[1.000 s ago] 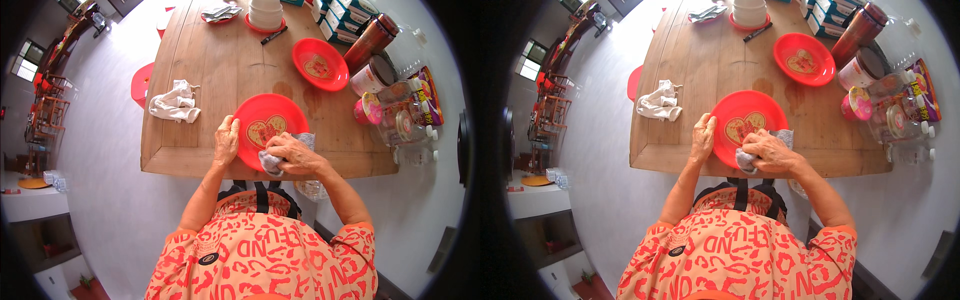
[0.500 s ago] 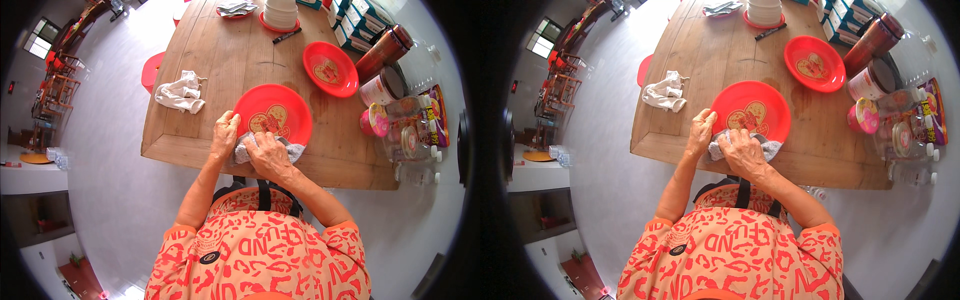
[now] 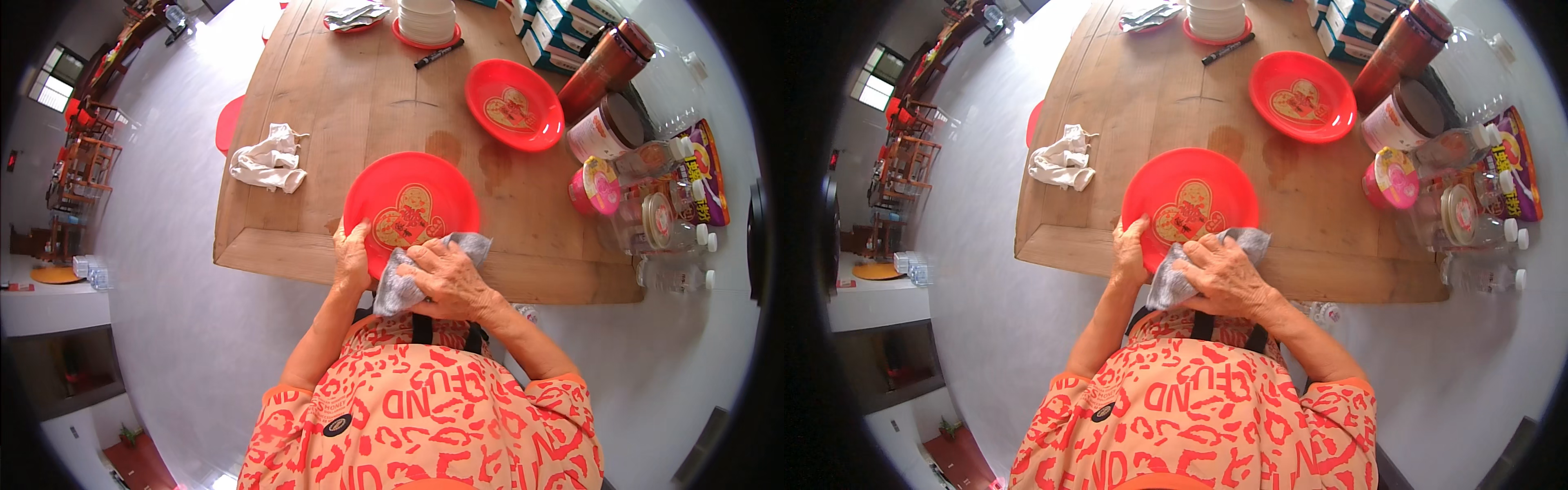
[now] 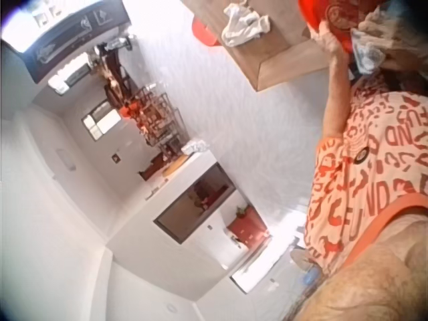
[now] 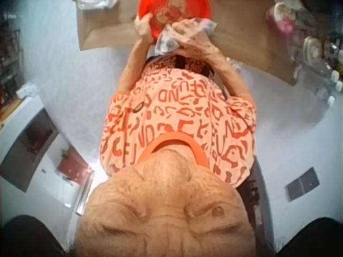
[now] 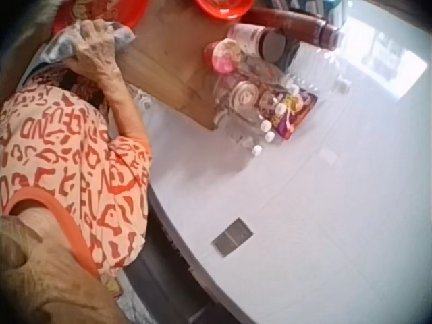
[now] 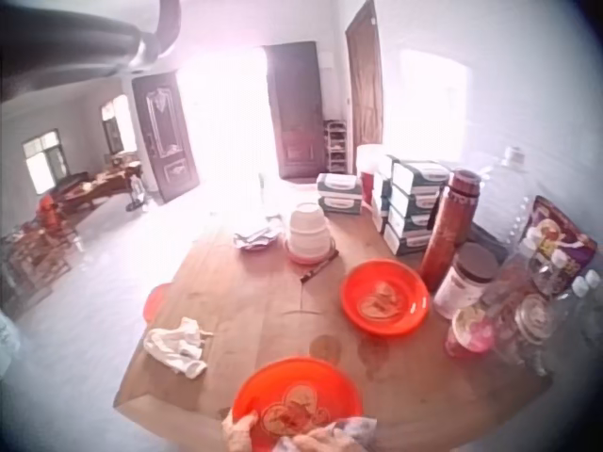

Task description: The person wipes the surface of red plastic plates with a grey cloth on a wooden table. They handle the plates one at a time, wiping the top surface and then the bottom, before placing them back on the table.

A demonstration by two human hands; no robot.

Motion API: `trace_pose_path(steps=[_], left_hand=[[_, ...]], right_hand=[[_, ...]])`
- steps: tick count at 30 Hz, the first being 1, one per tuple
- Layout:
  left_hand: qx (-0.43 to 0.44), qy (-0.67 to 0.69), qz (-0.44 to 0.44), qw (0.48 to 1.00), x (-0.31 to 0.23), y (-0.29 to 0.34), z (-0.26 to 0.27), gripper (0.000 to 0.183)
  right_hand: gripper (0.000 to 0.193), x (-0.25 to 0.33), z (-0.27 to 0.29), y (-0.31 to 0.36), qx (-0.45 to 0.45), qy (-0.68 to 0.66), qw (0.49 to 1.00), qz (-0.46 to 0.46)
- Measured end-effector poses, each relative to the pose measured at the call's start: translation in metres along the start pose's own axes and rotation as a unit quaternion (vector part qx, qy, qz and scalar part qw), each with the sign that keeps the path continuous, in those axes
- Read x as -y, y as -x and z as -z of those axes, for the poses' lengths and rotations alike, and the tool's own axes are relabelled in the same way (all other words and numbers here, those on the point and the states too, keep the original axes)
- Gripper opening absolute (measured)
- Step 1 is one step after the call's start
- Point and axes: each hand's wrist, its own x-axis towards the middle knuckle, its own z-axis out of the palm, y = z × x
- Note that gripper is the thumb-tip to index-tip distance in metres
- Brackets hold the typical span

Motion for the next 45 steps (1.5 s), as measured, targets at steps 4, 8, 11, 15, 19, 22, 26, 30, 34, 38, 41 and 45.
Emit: trace_pose_path(steps=[4, 8, 11, 15, 19, 22, 26, 30, 34, 38, 41, 45], left_hand=[[-0.015, -0.021, -0.007, 1.000, 0.005, -0.003, 0.004, 0.032], [0.003, -0.043, -0.032, 0.999, 0.012, -0.005, 0.011, 0.032], [-0.005, -0.030, -0.075, 0.997, 0.020, -0.005, 0.007, 0.032], [-0.032, -0.025, -0.091, 0.995, 0.023, -0.006, 0.006, 0.033], [-0.039, -0.021, -0.086, 0.995, 0.024, -0.007, 0.005, 0.033], [-0.026, -0.028, -0.089, 0.995, 0.027, -0.009, 0.008, 0.034], [-0.011, -0.051, -0.084, 0.995, 0.025, -0.008, 0.010, 0.034], [0.005, -0.036, -0.059, 0.998, 0.022, -0.010, 0.010, 0.031], [0.018, -0.084, -0.083, 0.993, 0.020, -0.009, 0.011, 0.031], [-0.003, -0.074, -0.103, 0.992, 0.025, -0.008, 0.010, 0.031], [-0.020, -0.053, -0.092, 0.994, 0.022, -0.006, 0.006, 0.031], [-0.028, -0.023, -0.094, 0.995, 0.024, -0.007, 0.005, 0.030]], right_hand=[[0.036, -0.025, 0.012, 0.011, -0.004, 0.061, 0.998, -0.025], [0.027, -0.049, 0.020, 0.004, -0.069, 0.131, 0.986, -0.074], [0.028, -0.057, 0.018, -0.002, -0.113, 0.187, 0.966, -0.136], [0.040, -0.036, 0.023, -0.004, -0.094, 0.153, 0.968, -0.172], [0.045, -0.002, 0.009, 0.012, -0.086, 0.098, 0.974, -0.185], [0.031, 0.013, -0.007, 0.018, -0.122, 0.095, 0.964, -0.218], [0.026, -0.006, -0.006, 0.015, -0.152, 0.111, 0.955, -0.230], [0.033, -0.043, 0.009, 0.000, -0.151, 0.121, 0.955, -0.223], [0.043, -0.073, 0.018, -0.025, -0.152, 0.102, 0.955, -0.233], [0.057, -0.081, 0.014, -0.035, -0.181, 0.011, 0.947, -0.267], [0.061, -0.074, 0.010, -0.017, -0.187, -0.003, 0.947, -0.262], [0.063, -0.036, 0.008, 0.012, -0.172, -0.042, 0.918, -0.356]])
